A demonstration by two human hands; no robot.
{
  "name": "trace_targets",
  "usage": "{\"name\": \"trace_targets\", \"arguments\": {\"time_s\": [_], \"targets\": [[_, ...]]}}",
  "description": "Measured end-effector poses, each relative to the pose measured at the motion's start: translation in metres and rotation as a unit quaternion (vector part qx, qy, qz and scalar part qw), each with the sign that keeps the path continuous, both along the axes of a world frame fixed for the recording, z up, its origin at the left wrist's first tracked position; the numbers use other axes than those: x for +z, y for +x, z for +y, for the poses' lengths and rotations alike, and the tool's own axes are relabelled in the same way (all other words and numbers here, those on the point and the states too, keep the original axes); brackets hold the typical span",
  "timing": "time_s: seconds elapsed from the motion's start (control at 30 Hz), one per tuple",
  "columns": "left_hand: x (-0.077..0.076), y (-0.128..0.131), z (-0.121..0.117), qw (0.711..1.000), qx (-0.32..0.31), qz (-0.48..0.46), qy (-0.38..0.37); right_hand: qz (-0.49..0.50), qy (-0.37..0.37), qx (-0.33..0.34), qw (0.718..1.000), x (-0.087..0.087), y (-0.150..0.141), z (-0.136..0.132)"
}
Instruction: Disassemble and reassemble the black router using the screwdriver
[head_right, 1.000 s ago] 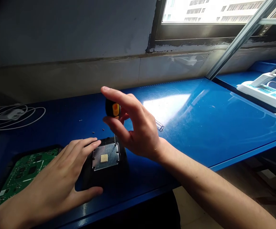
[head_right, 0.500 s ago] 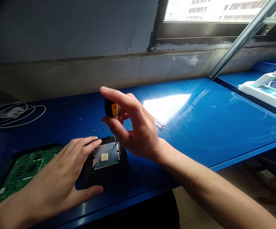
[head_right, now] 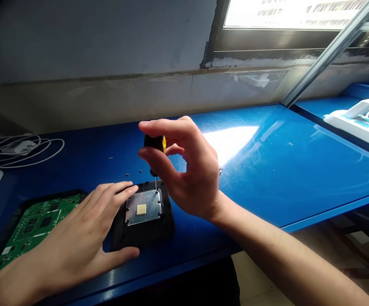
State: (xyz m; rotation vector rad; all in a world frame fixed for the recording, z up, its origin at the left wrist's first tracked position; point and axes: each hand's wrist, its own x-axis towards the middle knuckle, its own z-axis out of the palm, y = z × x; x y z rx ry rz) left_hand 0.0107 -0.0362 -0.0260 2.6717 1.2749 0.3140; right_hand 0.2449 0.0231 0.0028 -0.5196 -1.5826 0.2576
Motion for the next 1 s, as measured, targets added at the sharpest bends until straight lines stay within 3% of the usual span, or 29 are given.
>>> {"name": "trace_targets", "arguments": {"time_s": [0.17,0.5,0.73,1.0], "targets": [[0.000,0.000,0.000,1.000,-0.002,-0.005,0.004,0.000,-0.012,0.029,1.000,0.002,-0.001,-0.003],[0.002,0.001,0.002,1.000,-0.002,-0.004,0.004,0.011,0.032,0.019,0.999,-0.001,0.000,0.002],[0.002,0.001,0.000,1.000,0.004,-0.010,-0.001,-0.014,-0.054,0.040,0.998,0.006,-0.005,-0.008],[0.004,0.002,0.002,1.000,-0.005,0.009,-0.004,0.027,-0.001,0.024,0.999,-0.002,-0.005,0.004]]}}
